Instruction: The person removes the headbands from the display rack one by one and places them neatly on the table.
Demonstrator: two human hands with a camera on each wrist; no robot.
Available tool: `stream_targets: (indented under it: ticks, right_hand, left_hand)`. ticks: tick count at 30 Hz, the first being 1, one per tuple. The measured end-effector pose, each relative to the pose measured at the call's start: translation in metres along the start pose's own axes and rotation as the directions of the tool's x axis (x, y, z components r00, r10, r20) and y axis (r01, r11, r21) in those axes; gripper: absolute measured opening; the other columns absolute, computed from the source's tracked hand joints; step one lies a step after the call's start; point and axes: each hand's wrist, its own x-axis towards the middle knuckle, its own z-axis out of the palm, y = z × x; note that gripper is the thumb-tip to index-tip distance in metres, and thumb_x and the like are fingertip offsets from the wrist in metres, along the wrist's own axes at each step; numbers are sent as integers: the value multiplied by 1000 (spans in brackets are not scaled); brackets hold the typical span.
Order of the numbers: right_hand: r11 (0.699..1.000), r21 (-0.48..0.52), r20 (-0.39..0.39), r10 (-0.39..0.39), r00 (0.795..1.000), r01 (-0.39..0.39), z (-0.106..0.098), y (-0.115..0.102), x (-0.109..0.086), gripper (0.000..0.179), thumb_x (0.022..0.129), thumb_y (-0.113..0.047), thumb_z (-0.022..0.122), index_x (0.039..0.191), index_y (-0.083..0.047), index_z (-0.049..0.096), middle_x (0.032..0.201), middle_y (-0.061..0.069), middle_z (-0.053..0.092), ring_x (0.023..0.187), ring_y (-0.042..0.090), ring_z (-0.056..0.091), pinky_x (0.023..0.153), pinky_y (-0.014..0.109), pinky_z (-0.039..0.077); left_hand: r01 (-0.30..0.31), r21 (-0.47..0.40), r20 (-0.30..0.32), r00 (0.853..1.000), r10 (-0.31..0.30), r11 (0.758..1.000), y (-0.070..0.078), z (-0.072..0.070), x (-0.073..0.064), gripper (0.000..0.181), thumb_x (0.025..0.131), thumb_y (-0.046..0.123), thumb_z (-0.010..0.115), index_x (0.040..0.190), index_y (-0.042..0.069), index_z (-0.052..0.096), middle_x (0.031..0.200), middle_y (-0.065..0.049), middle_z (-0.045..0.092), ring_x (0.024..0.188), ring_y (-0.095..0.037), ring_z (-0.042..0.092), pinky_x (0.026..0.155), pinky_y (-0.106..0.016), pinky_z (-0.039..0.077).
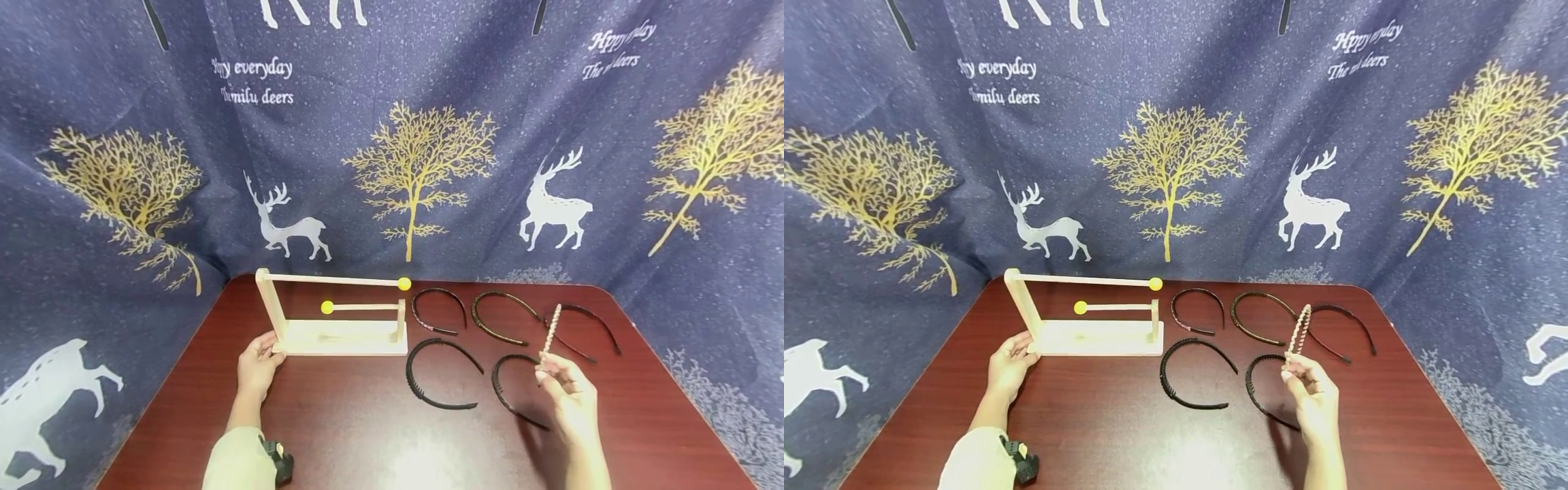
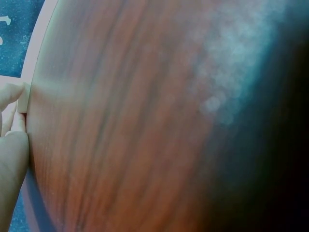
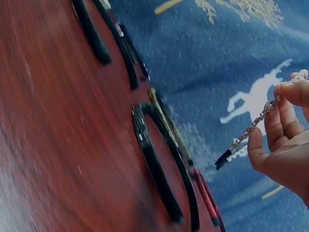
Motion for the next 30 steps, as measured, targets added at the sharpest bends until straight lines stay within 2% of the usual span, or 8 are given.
stream_targets:
  ticks: [3, 10, 15, 20, 22, 24, 26, 30]
  right_hand:
    - [1000, 22, 8, -19, 1000, 19, -12, 1, -1, 33, 78, 27, 48, 105, 12, 60, 84, 7, 65, 78, 13, 60, 63, 17, 48]
    - [993, -113, -82, -38, 996, 28, -41, -2, -8, 34, 75, 26, 51, 103, 12, 62, 85, 4, 67, 78, 8, 61, 69, 13, 48]
    - [990, -127, -74, -74, 994, 65, -70, 2, -14, 31, 78, 24, 53, 106, 14, 61, 88, 5, 67, 79, 7, 62, 69, 12, 48]
    - [990, -140, -125, -16, 992, -2, -86, -5, -18, 32, 79, 23, 53, 107, 10, 63, 91, 1, 68, 79, 6, 62, 63, 11, 46]
    - [980, -191, -159, 24, 987, -54, -91, -9, -20, 34, 80, 22, 52, 107, 7, 64, 89, -2, 68, 78, 4, 61, 64, 9, 46]
    - [956, -278, -181, 44, 982, -94, -96, -13, -22, 34, 80, 22, 52, 107, 6, 65, 84, -5, 68, 76, 2, 61, 65, 8, 45]
    - [908, -391, -200, 77, 977, -151, -99, -17, -23, 33, 81, 19, 55, 107, 4, 66, 78, -6, 66, 72, 0, 60, 65, 7, 44]
    - [743, -648, -128, 108, 986, -166, -109, -21, -25, 29, 82, 12, 60, 106, -3, 67, 72, -10, 63, 68, -5, 57, 62, 6, 42]
  left_hand:
    - [0, 2, 1, 1000, 0, 1000, 0, -1, 1, 50, 80, -12, 61, 128, -4, 49, 127, -24, 51, 124, -27, 43, 98, -27, 38]
    - [-4, -1, 11, 1000, 4, 1000, -1, -2, 4, 50, 81, -11, 61, 128, -4, 49, 126, -23, 52, 123, -26, 43, 99, -26, 37]
    - [-4, -1, 9, 1000, 4, 1000, -2, -1, 3, 50, 80, -12, 62, 128, -4, 49, 126, -24, 52, 122, -27, 44, 99, -26, 37]
    - [-5, -6, 8, 1000, 5, 1000, -3, 0, 3, 50, 80, -12, 61, 127, -4, 49, 126, -24, 52, 122, -27, 45, 99, -26, 37]
    - [-3, -8, 13, 1000, 3, 1000, -2, 0, 4, 50, 80, -12, 61, 128, -4, 49, 126, -24, 52, 123, -27, 44, 99, -26, 37]
    - [0, -8, 21, 1000, 0, 1000, -2, 0, 3, 51, 80, -12, 61, 129, -4, 48, 126, -24, 51, 123, -27, 44, 99, -27, 37]
    - [1, -5, 25, 1000, -1, 1000, -2, 0, 3, 51, 81, -11, 61, 129, -4, 48, 127, -24, 51, 124, -28, 43, 99, -27, 37]
    - [-2, 3, 25, 1000, 2, 1000, -2, -1, 3, 50, 81, -11, 61, 129, -4, 48, 127, -24, 51, 124, -28, 43, 101, -28, 36]
